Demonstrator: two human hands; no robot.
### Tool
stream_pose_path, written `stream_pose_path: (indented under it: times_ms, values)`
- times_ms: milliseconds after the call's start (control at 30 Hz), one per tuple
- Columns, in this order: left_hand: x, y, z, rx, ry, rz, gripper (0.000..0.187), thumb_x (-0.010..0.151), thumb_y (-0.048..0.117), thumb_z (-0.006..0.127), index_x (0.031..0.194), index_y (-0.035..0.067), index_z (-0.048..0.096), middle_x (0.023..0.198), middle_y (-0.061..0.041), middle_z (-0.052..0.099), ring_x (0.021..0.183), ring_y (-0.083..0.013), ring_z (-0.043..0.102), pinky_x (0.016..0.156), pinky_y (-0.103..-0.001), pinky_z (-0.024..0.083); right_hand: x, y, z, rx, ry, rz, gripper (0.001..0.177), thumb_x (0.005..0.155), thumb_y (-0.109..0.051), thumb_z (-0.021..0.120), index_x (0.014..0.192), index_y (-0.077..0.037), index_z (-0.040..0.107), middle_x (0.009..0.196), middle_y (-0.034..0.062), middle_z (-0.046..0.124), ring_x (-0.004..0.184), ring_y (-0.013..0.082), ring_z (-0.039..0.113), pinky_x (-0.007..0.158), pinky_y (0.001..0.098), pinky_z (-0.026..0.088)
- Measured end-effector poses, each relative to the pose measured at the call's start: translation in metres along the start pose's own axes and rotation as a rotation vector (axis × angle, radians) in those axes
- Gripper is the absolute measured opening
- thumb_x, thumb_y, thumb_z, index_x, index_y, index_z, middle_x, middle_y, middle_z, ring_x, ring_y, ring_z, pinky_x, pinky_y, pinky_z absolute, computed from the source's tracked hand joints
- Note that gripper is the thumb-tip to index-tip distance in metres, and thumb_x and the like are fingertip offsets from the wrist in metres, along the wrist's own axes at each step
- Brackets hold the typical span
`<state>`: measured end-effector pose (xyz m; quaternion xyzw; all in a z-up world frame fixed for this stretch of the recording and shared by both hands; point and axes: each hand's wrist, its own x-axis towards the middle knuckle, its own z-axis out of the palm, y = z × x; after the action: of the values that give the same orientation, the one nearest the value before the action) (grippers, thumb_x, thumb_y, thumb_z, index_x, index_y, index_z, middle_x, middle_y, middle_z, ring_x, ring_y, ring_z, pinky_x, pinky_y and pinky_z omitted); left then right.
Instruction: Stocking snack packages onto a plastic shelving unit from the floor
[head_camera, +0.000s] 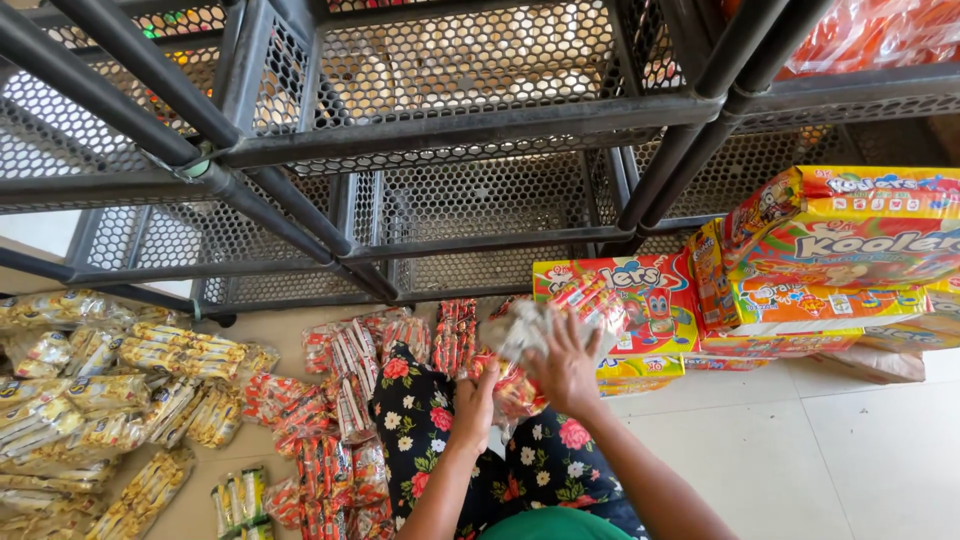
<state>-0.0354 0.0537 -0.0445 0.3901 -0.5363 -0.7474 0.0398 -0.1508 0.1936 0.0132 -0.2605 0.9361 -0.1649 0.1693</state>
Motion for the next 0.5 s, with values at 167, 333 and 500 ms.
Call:
stream_pose_path:
  times_ms: [167,333,500]
  values:
    - [-0.015,0.023,0.009,-0.121,-0.091,-0.014,0.054,0.092,0.042,0.067,0.097,-0.007,0.043,0.079,-0.017,0.055,0.05,-0.0294,0.068,0.035,-0.036,0.056,0.046,0.078,0.023,0.243,0.289,0.08,0.064,0.104,-0.055,0.024,0.153,-0.017,0.042,0.168,0.0125,0.022,0.156,0.0339,-0.003,0.117,0.0692,-0.017]
    - [-0.005,0.007,0.001,-0.051,-0.069,0.032,0.053,0.09,0.049,0.069,0.076,0.001,0.052,0.069,-0.009,0.051,0.047,-0.0226,0.059,0.043,-0.036,0.05,0.069,0.108,-0.013,0.328,0.359,0.267,0.061,0.103,-0.054,0.03,0.158,-0.027,0.032,0.167,0.0146,0.027,0.151,0.049,0.016,0.113,0.0794,0.008]
    - [-0.01,0.011,-0.005,-0.042,-0.012,-0.024,0.056,0.086,0.048,0.07,0.093,-0.005,0.054,0.088,-0.013,0.05,0.071,-0.0219,0.058,0.065,-0.037,0.052,0.065,0.168,0.002,0.137,0.262,0.477,0.053,0.106,-0.028,0.036,0.157,-0.04,0.032,0.171,0.0009,0.018,0.156,0.0385,0.004,0.123,0.0678,0.009]
